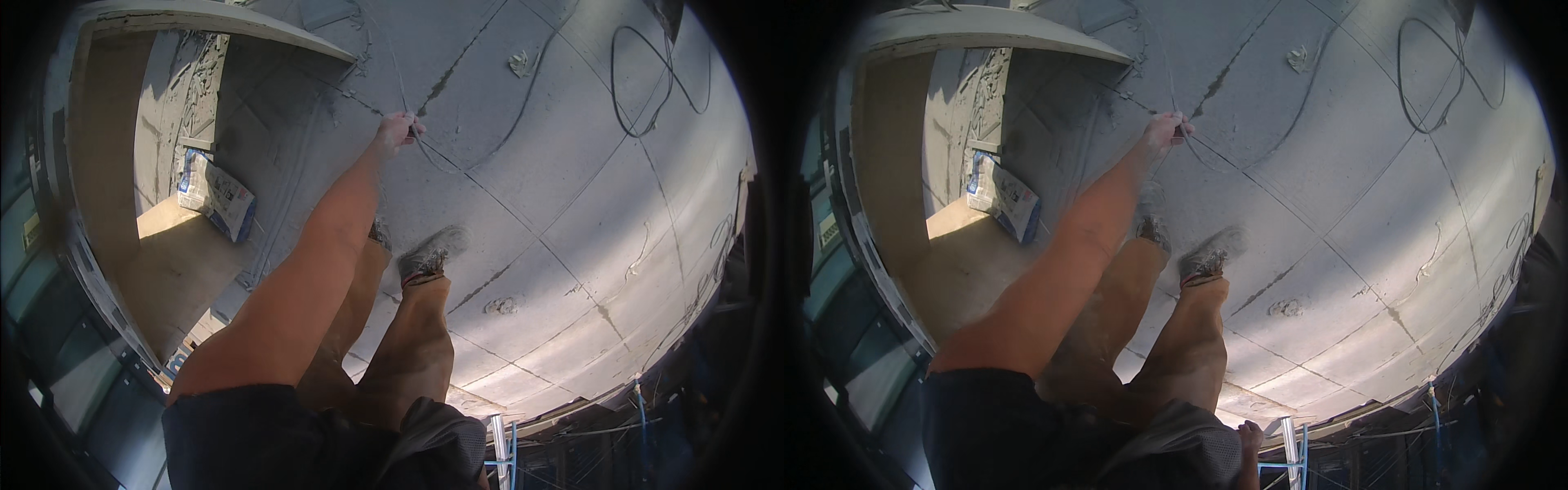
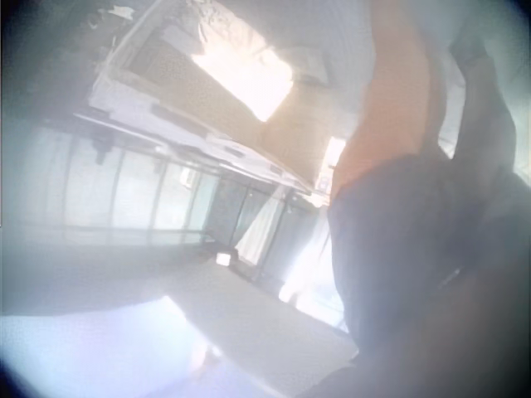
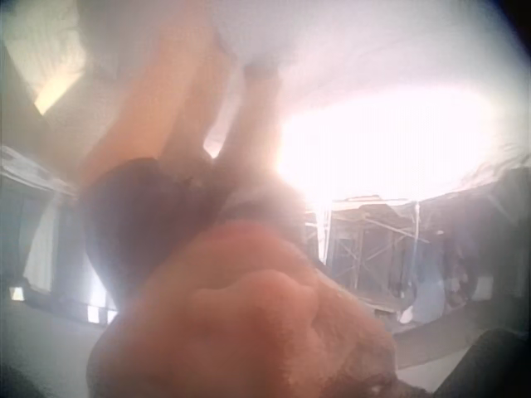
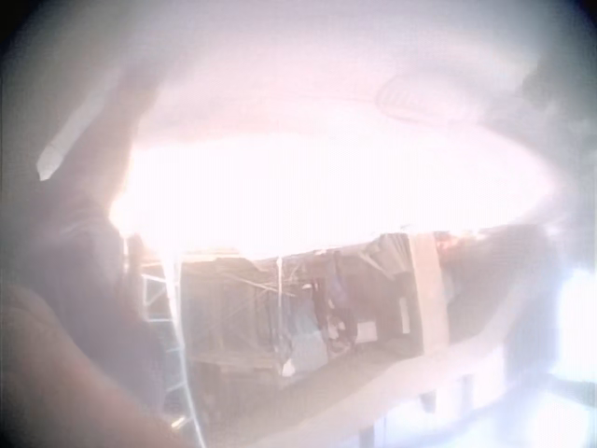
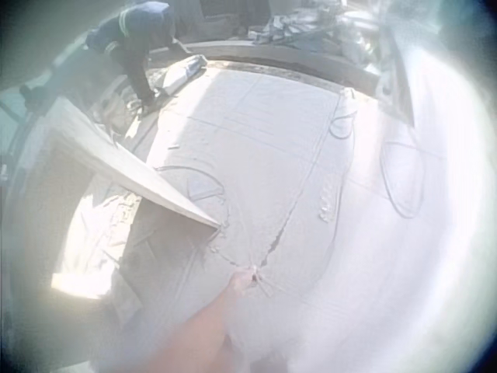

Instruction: The person uses an angle grinder to cut a large stone slab on a rooftop construction site. They guide the tool along a marked line, then lift and reposition the slab to continue cutting. The person also moves around the site and handles a bag of material.

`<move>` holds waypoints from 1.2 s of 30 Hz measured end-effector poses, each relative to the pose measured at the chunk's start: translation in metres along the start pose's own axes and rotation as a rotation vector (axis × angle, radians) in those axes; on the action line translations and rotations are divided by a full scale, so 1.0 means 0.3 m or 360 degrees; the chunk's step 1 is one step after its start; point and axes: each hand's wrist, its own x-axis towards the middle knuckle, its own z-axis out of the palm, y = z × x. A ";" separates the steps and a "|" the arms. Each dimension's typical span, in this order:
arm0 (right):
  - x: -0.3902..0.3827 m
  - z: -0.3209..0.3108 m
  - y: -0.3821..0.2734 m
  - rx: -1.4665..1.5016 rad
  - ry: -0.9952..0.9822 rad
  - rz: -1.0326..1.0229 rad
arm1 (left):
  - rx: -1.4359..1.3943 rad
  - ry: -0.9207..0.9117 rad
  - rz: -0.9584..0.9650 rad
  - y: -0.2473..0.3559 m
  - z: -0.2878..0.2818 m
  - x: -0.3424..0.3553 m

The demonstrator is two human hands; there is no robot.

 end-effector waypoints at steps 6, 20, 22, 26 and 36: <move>-0.141 0.023 -0.243 0.0309 -0.0067 -0.0119 | -0.0039 -0.0246 0.0014 0.404 0.118 -0.329; -0.224 0.008 -0.376 0.0809 0.0101 -0.0295 | -0.0429 -0.0060 0.0830 1.615 0.091 -0.828; -0.188 0.016 -0.441 0.0744 0.0100 -0.0354 | -0.0713 -0.0179 0.0830 1.744 0.021 -0.820; -0.122 -0.028 -0.580 0.0855 -0.0132 -0.0416 | -0.0983 -0.0091 0.0897 1.949 -0.118 -0.820; 0.036 -0.477 -1.330 0.0433 -0.0106 -0.0512 | -0.1646 -0.0065 0.1231 2.569 -0.292 -0.878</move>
